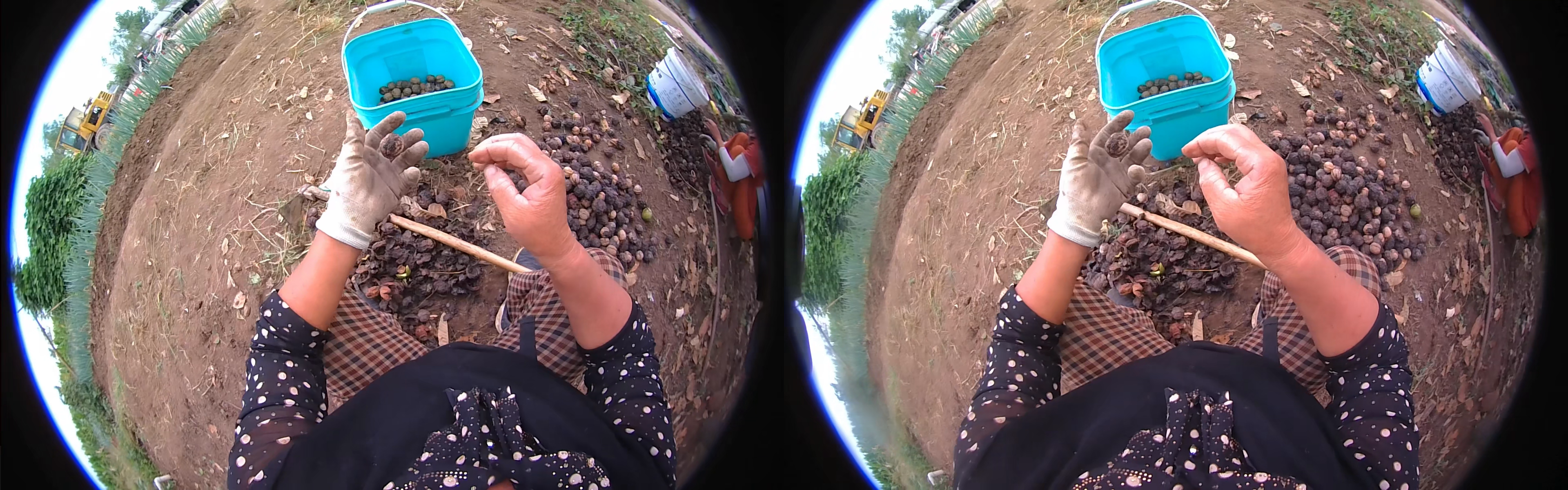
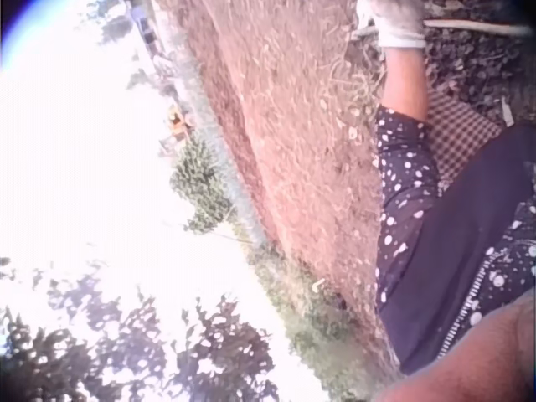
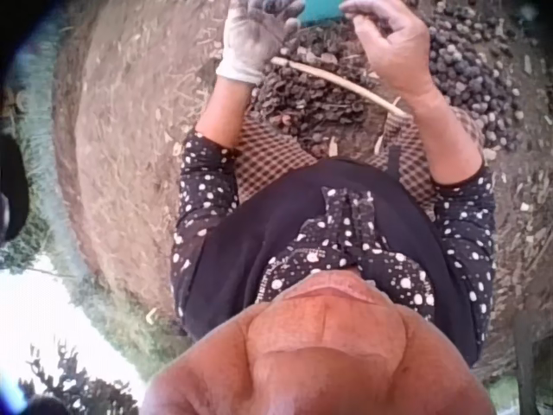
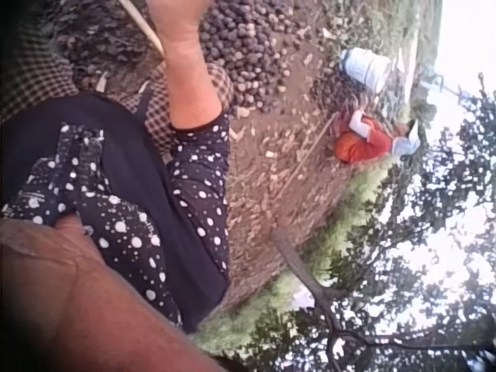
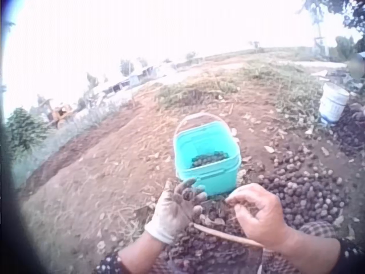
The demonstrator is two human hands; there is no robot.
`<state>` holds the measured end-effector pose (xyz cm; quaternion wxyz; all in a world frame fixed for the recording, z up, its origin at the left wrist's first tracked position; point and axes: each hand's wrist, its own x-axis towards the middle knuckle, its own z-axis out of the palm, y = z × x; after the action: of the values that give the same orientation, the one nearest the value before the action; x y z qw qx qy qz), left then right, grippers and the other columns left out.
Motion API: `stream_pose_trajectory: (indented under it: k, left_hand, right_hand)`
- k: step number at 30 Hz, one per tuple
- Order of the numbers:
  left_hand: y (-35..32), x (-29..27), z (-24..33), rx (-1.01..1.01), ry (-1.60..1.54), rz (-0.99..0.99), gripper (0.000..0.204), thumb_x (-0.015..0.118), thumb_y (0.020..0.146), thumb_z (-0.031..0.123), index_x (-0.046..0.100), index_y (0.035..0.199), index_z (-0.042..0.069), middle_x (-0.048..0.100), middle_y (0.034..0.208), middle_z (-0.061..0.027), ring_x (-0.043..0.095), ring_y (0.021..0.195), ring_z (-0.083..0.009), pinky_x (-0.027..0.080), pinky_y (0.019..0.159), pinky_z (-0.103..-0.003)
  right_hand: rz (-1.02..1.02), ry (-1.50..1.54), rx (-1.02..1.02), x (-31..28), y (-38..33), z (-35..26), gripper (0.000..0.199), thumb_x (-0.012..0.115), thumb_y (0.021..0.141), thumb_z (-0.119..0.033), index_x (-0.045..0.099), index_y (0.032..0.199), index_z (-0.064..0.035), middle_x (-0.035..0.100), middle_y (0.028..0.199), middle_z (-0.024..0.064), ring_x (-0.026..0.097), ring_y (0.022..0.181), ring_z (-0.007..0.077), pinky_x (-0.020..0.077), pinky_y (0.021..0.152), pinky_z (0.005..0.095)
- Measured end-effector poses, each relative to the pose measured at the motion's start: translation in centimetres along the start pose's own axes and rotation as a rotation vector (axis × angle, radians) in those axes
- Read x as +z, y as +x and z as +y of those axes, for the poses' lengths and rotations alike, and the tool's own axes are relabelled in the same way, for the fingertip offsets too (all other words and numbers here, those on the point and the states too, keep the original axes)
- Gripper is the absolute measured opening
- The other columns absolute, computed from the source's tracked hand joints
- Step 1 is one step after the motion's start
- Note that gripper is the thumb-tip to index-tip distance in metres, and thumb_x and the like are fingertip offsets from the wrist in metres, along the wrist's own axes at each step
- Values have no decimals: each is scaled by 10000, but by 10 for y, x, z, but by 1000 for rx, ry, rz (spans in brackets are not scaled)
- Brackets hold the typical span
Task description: The person sits on the ground and peels the outer husks from dark round nuts by hand. They place the peeled nuts into a nearby blue bucket and discard the husks onto the ground.
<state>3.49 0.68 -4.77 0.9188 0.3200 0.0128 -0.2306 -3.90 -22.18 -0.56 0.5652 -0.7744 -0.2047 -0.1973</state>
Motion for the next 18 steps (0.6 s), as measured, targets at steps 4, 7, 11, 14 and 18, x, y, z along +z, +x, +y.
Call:
stream_pose_trajectory:
  k: [4,7,11,14,18]
  left_hand:
    - [1,-4,-6,-29,101,62,656,389,1019,594,525,1328,30,610,1219,-182,647,1019,-271,534,748,-354]
    - [-1,-2,-7,44,186,-137,652,424,1016,577,523,1333,16,616,1221,-170,642,1061,-272,536,837,-392]
    - [-16,30,-25,183,598,-298,708,513,981,579,495,1376,-9,595,1295,-126,563,1222,-249,428,1056,-424]
    - [-14,34,-19,420,730,-244,659,556,982,529,519,1349,-17,591,1303,-129,542,1256,-241,424,1059,-413]
    - [-4,5,12,439,321,-71,501,541,1024,415,572,1233,-39,638,1157,-160,653,1071,-291,519,945,-443]
  right_hand:
    - [-41,315,217,8,-3,10,252,512,1015,-109,612,1194,38,638,1082,106,643,972,157,545,858,301]
    - [-89,866,715,10,-5,18,397,431,1067,-292,540,1305,7,615,1163,130,649,1004,210,585,825,375]
    - [-210,1196,977,28,-14,32,634,314,1056,-528,409,1418,-16,536,1312,191,637,1078,329,601,796,468]
    - [-190,1327,983,22,-13,43,656,271,1057,-540,488,1355,2,593,1238,180,637,954,264,568,693,381]
    - [-119,1322,953,21,-9,41,621,279,1066,-506,549,1283,8,628,1177,154,629,922,227,538,716,372]
